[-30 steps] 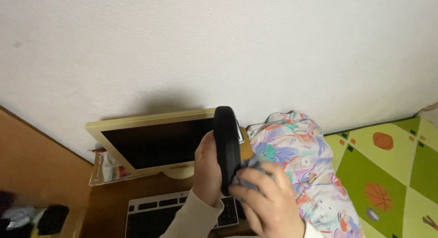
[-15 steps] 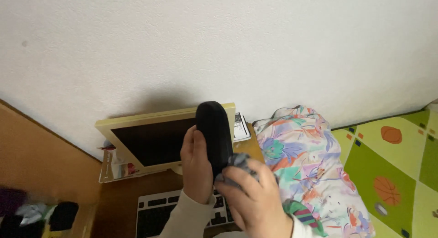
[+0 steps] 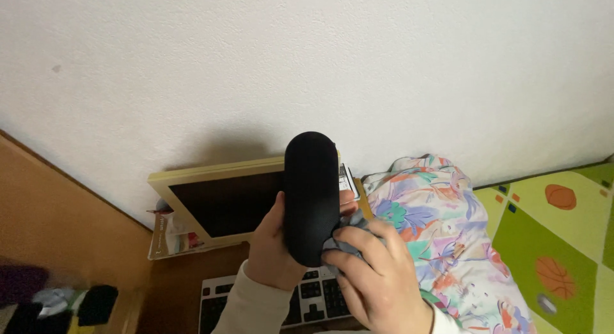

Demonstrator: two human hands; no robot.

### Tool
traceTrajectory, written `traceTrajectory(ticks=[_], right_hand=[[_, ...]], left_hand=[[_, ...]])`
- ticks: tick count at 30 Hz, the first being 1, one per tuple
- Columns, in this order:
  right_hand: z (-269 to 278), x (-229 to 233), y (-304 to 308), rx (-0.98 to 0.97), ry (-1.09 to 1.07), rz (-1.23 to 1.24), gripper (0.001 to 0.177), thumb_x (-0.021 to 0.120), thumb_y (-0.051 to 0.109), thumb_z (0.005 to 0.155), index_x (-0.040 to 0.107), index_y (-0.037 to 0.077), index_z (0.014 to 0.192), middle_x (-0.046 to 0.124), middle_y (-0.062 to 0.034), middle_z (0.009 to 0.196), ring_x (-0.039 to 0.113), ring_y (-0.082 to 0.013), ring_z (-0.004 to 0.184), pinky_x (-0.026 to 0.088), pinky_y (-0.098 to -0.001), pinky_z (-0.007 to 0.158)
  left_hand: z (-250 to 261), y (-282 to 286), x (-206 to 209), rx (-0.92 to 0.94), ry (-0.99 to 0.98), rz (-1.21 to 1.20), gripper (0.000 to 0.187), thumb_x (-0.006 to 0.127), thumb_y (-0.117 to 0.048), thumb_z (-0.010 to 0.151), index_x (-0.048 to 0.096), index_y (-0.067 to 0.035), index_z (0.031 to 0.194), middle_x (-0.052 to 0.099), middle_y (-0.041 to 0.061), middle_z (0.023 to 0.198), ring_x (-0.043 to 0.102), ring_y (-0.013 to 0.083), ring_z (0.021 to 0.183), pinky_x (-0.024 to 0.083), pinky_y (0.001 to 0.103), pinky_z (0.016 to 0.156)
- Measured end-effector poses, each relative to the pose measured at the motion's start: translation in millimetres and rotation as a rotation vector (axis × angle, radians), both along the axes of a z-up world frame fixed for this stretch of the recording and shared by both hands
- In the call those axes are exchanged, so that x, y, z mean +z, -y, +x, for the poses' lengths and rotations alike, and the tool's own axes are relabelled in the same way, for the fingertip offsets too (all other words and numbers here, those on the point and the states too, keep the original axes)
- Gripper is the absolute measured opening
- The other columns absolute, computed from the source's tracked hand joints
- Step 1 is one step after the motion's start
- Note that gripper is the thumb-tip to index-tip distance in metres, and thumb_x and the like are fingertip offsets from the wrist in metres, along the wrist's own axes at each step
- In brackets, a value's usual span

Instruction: The person wipes a computer keyboard and mouse with cloths, then wipes a black speaker-like object. They use a gray cloth first, then a green striped cloth, and finally both cloths together to clean the speaker.

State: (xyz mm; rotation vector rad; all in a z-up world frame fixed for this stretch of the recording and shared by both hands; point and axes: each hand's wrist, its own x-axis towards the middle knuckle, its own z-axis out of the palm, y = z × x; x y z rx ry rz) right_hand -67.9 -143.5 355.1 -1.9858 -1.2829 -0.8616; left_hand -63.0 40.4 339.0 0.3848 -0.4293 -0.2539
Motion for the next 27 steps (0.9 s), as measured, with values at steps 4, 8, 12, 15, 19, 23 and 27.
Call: traceTrajectory(ticks=[4,8,12,15,19,23,27], right_hand=[[9,-6,0,-0.045,-0.043,0.01,0.016,0.055,0.014,0.097,0.062,0.008,0.109,0.062,-0.0118,0.119,0.054,-0.0353,0.103,0.049,-0.0481,0.092],[42,16,5,-0.245,-0.066,0.169,0.007,0.061,0.016,0.096,0.062,0.009,0.095,0.066,-0.0129,0.112,0.06,-0.0337,0.105,0.043,-0.0467,0.096],[75,14,3,-0.175,-0.295,0.322,0.004,0.062,0.003,0.094,0.062,0.006,0.097,0.063,-0.0105,0.108,0.059,-0.0264,0.107,0.044,-0.0388,0.099],[36,6,-10,-0.169,-0.189,0.316,0.002,0.061,0.006,0.095,0.062,0.004,0.095,0.061,-0.0147,0.107,0.059,-0.0308,0.107,0.044,-0.0431,0.097],[0,-20,-9,-0.057,-0.113,0.129,0.015,0.054,0.018,0.099,0.065,0.008,0.099,0.062,-0.0128,0.115,0.056,-0.0353,0.1,0.046,-0.0488,0.092],[25,8,-1,-0.083,-0.102,0.109,0.016,0.053,0.017,0.099,0.067,0.01,0.095,0.065,-0.0109,0.11,0.062,-0.0307,0.102,0.046,-0.0455,0.092],[69,24,5,-0.147,-0.266,0.274,0.006,0.066,0.011,0.096,0.069,0.006,0.096,0.064,-0.0133,0.11,0.06,-0.0289,0.108,0.046,-0.0421,0.097]], left_hand=[[2,15,0,0.198,-0.196,0.152,0.062,0.033,-0.049,0.108,0.056,0.002,0.135,0.065,0.023,0.122,0.061,0.0284,0.109,0.049,0.038,0.096],[21,46,-60,0.424,-0.215,0.278,0.042,0.053,-0.023,0.103,0.059,-0.003,0.139,0.068,0.019,0.132,0.067,0.0233,0.111,0.052,0.035,0.099],[9,54,-30,0.376,-0.268,0.415,0.044,0.049,-0.03,0.105,0.06,-0.004,0.139,0.068,0.013,0.093,0.064,0.0196,0.076,0.051,0.031,0.069],[17,43,-20,0.495,-0.093,0.479,0.055,0.048,-0.037,0.103,0.054,-0.006,0.148,0.067,0.012,0.126,0.065,0.0192,0.106,0.052,0.032,0.088],[14,37,-15,0.488,-0.372,0.38,0.049,0.043,-0.034,0.104,0.056,-0.017,0.149,0.069,0.014,0.129,0.065,0.0232,0.096,0.051,0.035,0.077],[16,47,-24,0.662,-0.041,0.453,0.05,0.046,-0.028,0.105,0.053,0.0,0.145,0.064,0.016,0.138,0.062,0.0209,0.119,0.048,0.034,0.105],[9,57,-25,0.571,-0.102,0.531,0.051,0.046,-0.026,0.104,0.05,-0.002,0.149,0.056,0.012,0.15,0.049,0.0195,0.141,0.035,0.034,0.121]])
